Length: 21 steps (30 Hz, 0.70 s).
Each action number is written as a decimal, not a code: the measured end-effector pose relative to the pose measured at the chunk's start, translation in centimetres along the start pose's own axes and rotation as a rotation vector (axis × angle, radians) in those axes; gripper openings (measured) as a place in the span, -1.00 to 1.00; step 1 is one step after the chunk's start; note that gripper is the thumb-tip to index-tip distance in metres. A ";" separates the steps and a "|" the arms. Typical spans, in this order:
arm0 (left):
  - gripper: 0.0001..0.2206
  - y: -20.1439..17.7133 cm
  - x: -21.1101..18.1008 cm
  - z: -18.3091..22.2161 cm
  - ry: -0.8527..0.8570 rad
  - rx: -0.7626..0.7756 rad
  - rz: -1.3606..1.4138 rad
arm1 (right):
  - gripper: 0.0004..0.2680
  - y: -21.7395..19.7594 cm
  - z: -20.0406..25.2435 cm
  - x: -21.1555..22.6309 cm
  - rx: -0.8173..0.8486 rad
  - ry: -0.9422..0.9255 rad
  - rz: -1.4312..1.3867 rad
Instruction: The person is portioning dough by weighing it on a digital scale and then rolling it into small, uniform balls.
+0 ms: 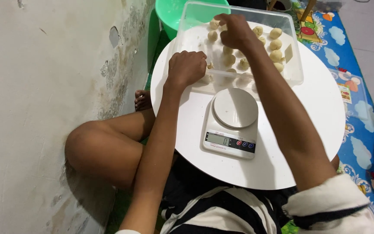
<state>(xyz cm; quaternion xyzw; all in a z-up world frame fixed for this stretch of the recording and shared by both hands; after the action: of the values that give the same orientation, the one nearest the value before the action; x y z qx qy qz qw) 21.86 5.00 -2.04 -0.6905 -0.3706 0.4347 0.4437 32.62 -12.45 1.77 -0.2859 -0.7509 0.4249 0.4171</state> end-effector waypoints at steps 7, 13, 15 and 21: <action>-0.66 0.2 0.1 -0.1 -0.088 0.048 0.034 | -0.68 -3.0 8.2 5.9 -0.095 -0.038 -0.173; -0.62 -0.8 0.2 0.6 -0.075 -0.004 0.170 | -0.69 0.8 9.4 6.3 0.291 0.175 -0.119; -0.68 -1.4 -0.4 0.7 -0.076 -0.022 0.147 | -0.69 -0.2 9.2 6.5 0.386 0.200 -0.153; -0.70 -1.3 -0.6 0.8 -0.057 -0.084 0.120 | -0.65 4.8 6.2 -0.4 0.463 0.305 -0.133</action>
<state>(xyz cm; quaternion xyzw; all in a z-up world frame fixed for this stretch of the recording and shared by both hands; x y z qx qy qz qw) 20.71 5.08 -0.85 -0.7168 -0.3590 0.4638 0.3770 27.77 -13.00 -4.42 -0.1937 -0.5797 0.5087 0.6064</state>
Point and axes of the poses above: each hand's wrist, its own z-axis away from the middle knuckle, its own y-axis out of the palm, x = y × z, the point moved 3 cm from there along -z, towards the middle knuckle
